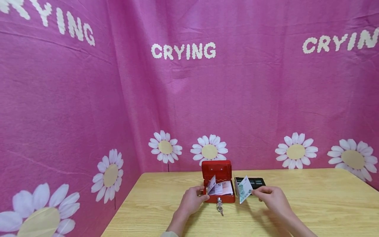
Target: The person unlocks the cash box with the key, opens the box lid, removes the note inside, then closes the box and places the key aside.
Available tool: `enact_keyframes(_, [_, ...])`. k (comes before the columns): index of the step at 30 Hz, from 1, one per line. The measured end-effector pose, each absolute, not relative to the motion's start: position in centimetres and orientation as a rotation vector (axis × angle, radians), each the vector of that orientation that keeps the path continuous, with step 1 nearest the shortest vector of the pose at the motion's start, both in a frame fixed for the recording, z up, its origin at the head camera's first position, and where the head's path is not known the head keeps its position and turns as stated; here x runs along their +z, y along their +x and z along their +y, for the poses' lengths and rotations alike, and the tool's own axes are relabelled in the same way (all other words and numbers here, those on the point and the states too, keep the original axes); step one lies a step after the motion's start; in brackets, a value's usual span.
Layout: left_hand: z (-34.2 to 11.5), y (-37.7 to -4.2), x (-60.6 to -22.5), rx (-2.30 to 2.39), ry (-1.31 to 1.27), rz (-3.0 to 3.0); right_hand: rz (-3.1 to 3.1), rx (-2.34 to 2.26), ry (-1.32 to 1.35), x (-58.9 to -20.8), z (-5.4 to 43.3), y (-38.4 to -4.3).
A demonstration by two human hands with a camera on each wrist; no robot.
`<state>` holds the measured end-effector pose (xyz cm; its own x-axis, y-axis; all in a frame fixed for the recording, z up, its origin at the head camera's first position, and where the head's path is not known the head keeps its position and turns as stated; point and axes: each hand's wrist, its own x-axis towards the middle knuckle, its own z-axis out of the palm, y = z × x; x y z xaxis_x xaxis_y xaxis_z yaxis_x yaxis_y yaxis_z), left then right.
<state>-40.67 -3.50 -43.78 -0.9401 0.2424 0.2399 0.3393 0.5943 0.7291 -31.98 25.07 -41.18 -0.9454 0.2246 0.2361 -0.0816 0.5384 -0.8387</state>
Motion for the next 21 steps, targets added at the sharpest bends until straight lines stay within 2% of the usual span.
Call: enact_keyframes(21, [-3.3,-40.8,-43.9,-1.308,-0.461,-2.725,-2.524,1.363,-0.167,-42.4,25.8,-32.4])
